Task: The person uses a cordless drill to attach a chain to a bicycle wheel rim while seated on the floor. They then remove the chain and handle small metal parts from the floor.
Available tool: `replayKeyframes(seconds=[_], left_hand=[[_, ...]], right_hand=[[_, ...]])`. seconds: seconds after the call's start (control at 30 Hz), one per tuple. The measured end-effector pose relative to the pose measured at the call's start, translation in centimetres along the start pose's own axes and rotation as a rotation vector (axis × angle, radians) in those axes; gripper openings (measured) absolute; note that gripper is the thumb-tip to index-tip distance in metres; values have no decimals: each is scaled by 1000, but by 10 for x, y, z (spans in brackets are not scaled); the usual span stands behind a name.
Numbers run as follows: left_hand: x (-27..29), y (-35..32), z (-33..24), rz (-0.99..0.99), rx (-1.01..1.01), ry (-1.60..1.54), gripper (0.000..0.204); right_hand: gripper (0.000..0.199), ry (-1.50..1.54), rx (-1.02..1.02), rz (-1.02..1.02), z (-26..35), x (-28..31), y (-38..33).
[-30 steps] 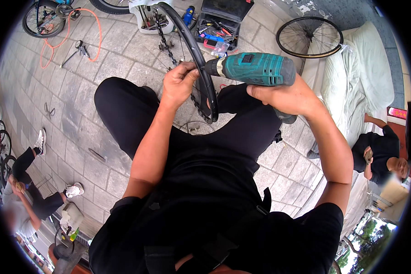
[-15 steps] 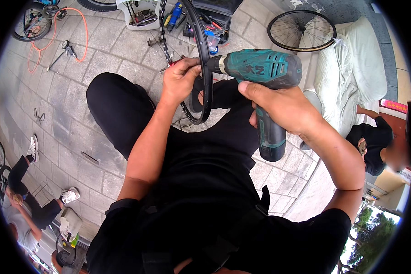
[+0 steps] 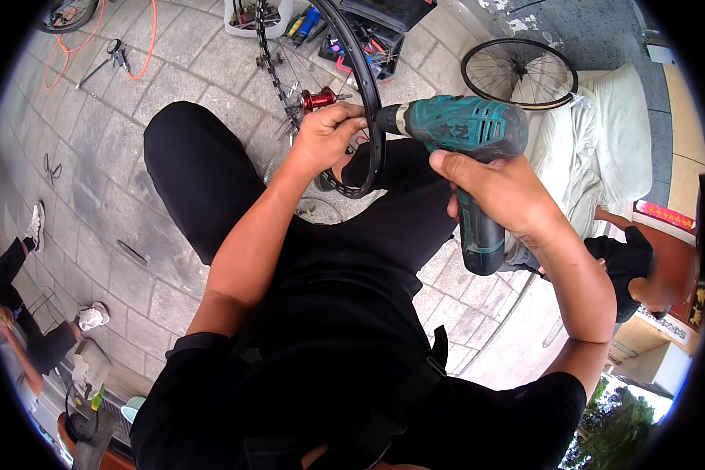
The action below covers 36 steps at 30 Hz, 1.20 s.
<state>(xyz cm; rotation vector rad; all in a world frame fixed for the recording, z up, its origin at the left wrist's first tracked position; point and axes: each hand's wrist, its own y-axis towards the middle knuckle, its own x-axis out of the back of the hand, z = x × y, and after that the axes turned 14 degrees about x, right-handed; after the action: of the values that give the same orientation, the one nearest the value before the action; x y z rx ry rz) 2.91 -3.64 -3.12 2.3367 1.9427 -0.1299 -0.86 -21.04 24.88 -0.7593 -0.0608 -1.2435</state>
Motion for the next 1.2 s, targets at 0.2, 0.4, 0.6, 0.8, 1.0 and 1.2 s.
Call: replayKeyframes(seconds=[0.2,0.4,0.6,0.8,1.0,1.2], left_hand=[[3,4,0,-65,-22,-14,9],[4,7,-7,-154,-84,33,11],[11,8,3,-134,-61,3,11],[10,5,-9,-132,-31,46,13],[10,6,8,-125,-40,32,15],[7,5,0,-129,-27,46,15]], right_hand=[[31,63,-47,-90,-1,14,-8],[28,42,2,-97,-23,5,-9],[25,82,79,-61,-44,-2,-6],[22,141,174,-44,-44,-3,-11],[22,107,191,-11,-41,-3,-9],[27,118,121,-13,-44,-5,-7]])
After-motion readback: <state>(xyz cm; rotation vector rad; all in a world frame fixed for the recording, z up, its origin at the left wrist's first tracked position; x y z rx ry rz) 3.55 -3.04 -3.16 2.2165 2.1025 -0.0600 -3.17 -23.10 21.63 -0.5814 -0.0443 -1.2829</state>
